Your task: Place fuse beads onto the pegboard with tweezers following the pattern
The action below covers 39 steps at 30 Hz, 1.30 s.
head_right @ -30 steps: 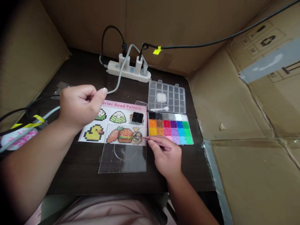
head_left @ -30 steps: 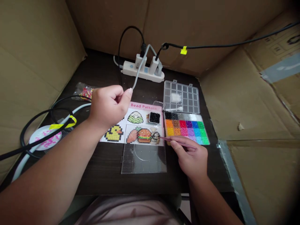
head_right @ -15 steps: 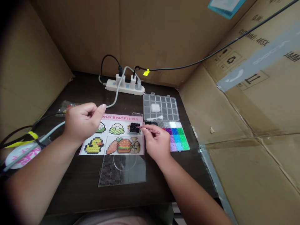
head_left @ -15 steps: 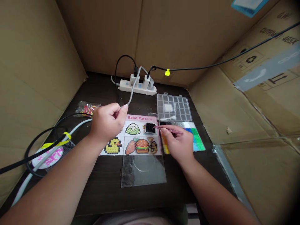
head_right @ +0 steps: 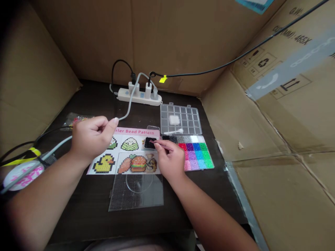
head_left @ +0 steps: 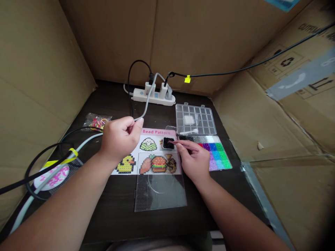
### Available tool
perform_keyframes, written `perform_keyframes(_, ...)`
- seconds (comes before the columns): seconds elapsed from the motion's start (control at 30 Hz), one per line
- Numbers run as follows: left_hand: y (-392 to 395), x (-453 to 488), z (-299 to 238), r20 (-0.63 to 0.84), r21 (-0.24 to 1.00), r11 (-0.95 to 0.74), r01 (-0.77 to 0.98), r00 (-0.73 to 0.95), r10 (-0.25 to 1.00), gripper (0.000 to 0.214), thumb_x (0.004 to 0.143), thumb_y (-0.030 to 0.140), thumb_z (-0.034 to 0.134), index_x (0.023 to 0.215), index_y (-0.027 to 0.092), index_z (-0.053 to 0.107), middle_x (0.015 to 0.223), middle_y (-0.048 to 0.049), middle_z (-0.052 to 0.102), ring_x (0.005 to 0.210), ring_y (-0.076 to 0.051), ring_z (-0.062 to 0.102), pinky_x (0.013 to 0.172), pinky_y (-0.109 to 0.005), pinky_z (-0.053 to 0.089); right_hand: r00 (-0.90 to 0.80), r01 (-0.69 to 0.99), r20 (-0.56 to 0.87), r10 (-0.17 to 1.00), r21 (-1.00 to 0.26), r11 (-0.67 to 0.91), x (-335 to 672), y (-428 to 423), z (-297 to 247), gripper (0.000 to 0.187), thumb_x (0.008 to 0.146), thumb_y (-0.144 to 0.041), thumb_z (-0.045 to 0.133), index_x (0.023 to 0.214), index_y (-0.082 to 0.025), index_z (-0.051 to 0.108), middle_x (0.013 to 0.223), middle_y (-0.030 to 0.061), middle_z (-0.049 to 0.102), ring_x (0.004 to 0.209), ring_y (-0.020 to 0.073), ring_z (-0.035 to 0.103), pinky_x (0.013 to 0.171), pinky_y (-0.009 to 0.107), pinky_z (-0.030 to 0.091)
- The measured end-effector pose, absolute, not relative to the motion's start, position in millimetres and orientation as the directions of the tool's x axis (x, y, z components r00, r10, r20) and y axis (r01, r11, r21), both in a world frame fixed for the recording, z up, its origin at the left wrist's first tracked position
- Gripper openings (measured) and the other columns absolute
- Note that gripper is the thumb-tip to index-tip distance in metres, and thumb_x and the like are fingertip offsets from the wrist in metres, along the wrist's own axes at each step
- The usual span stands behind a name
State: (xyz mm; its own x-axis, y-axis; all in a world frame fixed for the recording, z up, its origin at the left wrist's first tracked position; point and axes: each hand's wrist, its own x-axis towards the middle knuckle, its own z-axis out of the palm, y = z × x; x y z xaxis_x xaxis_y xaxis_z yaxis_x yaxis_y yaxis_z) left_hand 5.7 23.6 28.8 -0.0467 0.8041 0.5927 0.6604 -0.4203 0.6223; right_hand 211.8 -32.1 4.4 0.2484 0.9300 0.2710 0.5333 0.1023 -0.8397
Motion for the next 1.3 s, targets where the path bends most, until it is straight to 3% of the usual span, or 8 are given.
perform_keyframes(1.3,23.4,4.9,28.0,0.622,0.593,-0.441,0.673,-0.035,0.782,0.045,0.072,0.020,0.063,0.044,0.016,0.029,0.041,0.0058,0.023,0.040,-0.005,0.024,0.041,-0.024,0.021,0.280,0.514,0.230,0.932,-0.856,0.057,214.0,-29.7,2.9,0.014,0.076,-0.028,0.064,0.080,-0.018,0.072,0.080,0.0050,0.074,0.073,0.0184,0.070,0.068,0.030,0.057)
